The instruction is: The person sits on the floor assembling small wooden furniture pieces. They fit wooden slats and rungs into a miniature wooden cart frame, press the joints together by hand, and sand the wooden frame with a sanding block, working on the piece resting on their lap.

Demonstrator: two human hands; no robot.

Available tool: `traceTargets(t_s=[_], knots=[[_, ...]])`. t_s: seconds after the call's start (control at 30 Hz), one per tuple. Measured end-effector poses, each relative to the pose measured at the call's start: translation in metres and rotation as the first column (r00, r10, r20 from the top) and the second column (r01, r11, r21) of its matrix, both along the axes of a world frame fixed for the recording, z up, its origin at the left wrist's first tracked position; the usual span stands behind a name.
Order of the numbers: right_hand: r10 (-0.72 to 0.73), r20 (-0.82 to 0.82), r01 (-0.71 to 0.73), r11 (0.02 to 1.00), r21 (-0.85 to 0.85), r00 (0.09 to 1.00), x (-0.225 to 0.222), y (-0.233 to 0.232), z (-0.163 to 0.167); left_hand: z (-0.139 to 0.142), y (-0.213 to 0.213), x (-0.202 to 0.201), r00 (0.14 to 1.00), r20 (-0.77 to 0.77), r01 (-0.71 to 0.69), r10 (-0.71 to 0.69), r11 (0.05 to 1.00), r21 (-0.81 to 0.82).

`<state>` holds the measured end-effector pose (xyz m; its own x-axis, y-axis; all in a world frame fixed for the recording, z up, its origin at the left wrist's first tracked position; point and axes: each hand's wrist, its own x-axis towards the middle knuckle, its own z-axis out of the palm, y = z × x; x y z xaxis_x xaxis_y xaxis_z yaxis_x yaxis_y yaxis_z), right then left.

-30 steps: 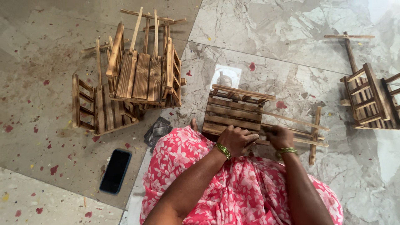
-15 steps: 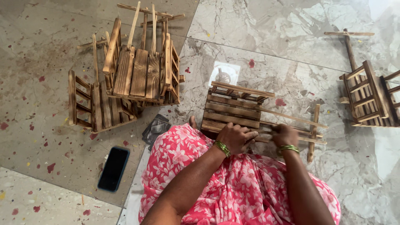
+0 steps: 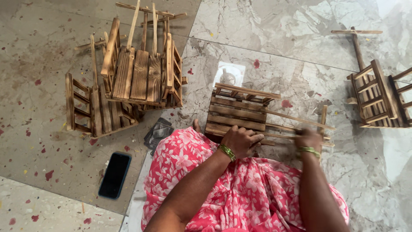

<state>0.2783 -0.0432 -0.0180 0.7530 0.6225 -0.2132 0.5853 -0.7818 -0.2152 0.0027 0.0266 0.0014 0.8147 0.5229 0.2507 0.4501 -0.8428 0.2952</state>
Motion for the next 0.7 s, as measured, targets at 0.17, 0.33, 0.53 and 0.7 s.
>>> traceTargets(t_s=[0.17, 0.33, 0.53, 0.7], knots=[[0.109, -0.197, -0.079, 0.985, 0.153, 0.974, -0.047, 0.019, -0.004, -0.001, 0.001, -0.002, 1.000, 0.017, 0.015, -0.016, 1.000, 0.022], [-0.022, 0.070, -0.001, 0.951, 0.309, 0.997, 0.016, -0.012, 0.000, -0.001, 0.000, -0.002, 1.000, 0.014, 0.011, -0.011, 1.000, 0.021], [-0.054, 0.086, 0.050, 0.997, 0.053, 0.995, 0.032, -0.015, 0.003, 0.000, 0.000, 0.000, 1.000, 0.006, 0.002, -0.002, 1.000, -0.008], [0.048, -0.089, -0.053, 0.997, -0.050, 0.995, -0.038, 0.015, -0.004, 0.001, 0.000, -0.002, 1.000, 0.017, 0.008, -0.008, 1.000, 0.009]])
